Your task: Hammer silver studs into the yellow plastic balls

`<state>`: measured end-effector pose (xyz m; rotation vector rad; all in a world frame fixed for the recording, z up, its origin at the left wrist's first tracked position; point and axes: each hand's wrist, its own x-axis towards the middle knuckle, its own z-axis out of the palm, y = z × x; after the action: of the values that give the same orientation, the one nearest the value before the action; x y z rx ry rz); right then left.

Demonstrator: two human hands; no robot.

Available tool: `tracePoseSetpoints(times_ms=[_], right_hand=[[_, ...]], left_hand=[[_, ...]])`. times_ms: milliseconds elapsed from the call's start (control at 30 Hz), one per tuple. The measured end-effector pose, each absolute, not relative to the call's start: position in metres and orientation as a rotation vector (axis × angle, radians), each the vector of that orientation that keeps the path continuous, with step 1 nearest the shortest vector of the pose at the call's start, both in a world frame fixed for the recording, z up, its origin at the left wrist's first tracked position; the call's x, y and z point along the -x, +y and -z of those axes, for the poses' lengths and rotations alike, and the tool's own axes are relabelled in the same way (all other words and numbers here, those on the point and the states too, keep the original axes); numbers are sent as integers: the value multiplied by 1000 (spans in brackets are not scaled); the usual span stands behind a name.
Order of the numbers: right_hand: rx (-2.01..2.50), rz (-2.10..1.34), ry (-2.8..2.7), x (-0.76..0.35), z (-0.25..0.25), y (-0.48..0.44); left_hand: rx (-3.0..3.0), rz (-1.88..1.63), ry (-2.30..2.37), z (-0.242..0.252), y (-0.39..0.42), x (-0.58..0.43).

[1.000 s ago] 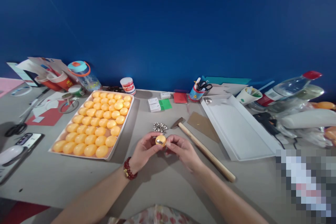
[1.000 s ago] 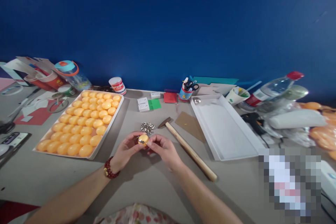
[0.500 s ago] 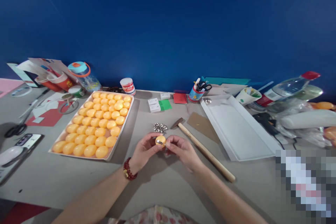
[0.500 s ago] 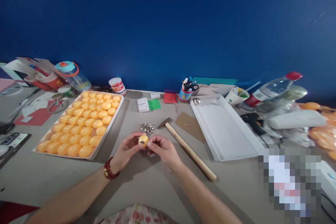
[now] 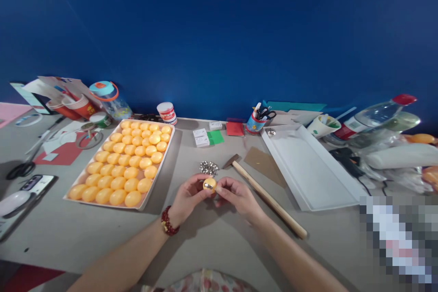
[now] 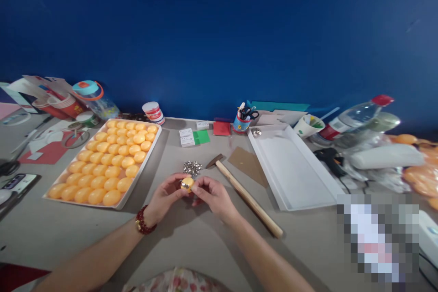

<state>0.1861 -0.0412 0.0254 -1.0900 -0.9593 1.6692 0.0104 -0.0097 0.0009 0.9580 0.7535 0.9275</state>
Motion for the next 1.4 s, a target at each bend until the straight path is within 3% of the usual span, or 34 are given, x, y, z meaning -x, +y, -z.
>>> tracePoseSetpoints(times_ms=[1400], right_hand=[[1164, -1579, -972, -183, -16, -42]], left_hand=[[-994, -940, 770, 3, -10, -11]])
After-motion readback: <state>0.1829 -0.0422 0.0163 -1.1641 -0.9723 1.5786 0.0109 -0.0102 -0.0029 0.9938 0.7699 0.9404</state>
